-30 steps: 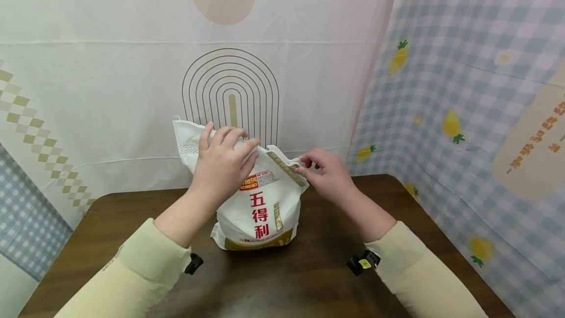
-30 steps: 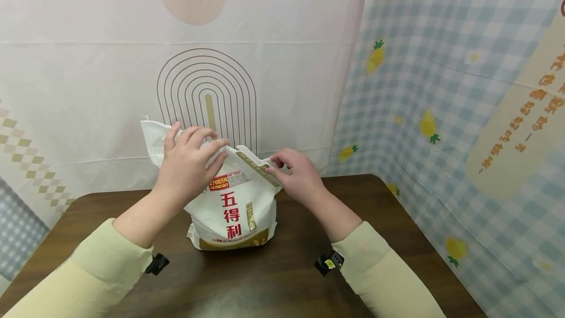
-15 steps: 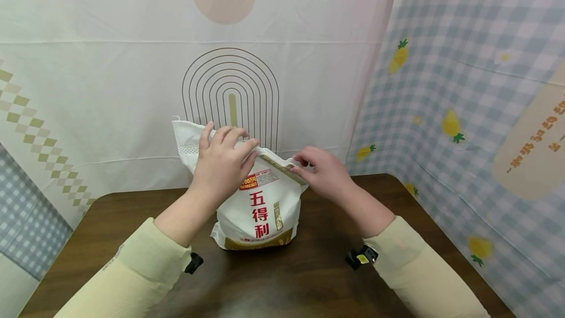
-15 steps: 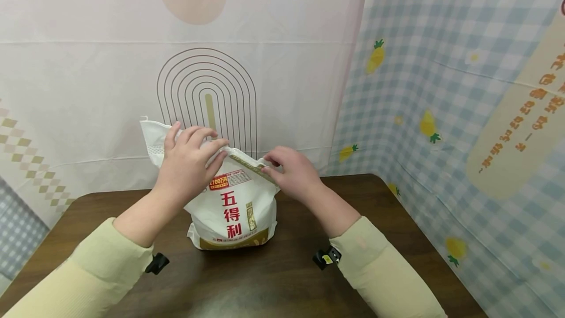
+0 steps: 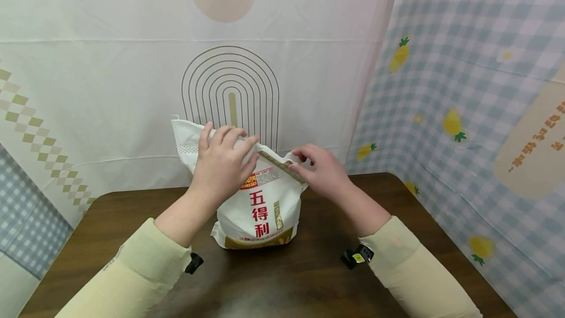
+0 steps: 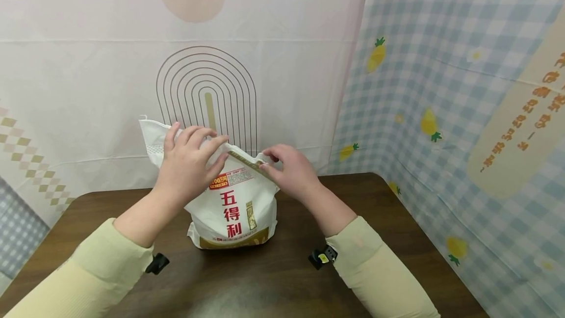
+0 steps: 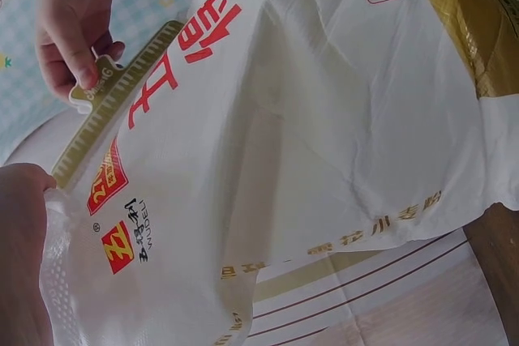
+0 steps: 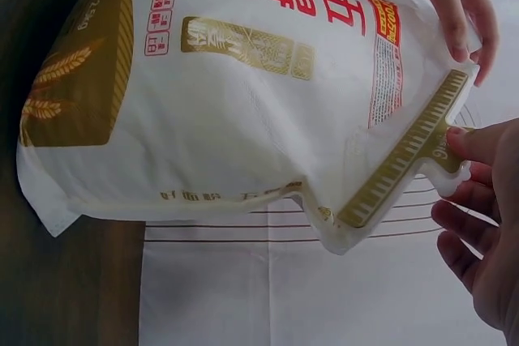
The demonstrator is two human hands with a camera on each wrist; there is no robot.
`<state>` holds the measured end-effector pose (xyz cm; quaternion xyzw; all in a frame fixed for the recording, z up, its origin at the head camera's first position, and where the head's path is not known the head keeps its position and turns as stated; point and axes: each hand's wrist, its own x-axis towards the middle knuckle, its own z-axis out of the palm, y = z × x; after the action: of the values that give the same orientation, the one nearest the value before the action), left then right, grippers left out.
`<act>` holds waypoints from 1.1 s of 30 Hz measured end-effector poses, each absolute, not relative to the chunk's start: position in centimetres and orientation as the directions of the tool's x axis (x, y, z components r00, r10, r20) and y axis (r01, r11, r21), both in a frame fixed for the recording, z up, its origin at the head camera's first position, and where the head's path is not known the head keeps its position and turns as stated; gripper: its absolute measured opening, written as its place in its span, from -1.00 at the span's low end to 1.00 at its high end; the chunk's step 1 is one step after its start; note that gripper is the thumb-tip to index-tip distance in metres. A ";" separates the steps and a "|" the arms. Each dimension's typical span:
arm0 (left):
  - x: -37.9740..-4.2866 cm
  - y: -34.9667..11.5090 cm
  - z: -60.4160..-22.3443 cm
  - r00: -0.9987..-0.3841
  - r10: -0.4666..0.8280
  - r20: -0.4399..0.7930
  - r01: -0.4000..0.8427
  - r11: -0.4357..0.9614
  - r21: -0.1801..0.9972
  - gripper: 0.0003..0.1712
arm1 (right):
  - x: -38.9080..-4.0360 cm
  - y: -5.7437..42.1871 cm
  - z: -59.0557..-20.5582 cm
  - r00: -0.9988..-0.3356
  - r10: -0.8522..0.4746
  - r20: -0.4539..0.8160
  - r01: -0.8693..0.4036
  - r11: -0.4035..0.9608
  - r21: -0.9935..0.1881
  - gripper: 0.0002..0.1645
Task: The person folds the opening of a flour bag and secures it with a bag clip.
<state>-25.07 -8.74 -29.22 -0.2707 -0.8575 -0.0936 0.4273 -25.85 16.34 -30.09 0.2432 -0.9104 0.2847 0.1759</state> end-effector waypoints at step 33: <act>-25.0 -9.0 -29.3 -0.487 0.394 0.780 0.531 0.842 -0.094 -0.59 | -25.9 16.4 -32.1 -0.814 -0.293 0.502 -0.557 0.642 -0.527 -0.57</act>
<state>-25.00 -9.04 -29.29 -0.2695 -0.8584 -0.0798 0.4290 -25.91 16.42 -32.10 0.2396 -0.8862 0.3485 0.1892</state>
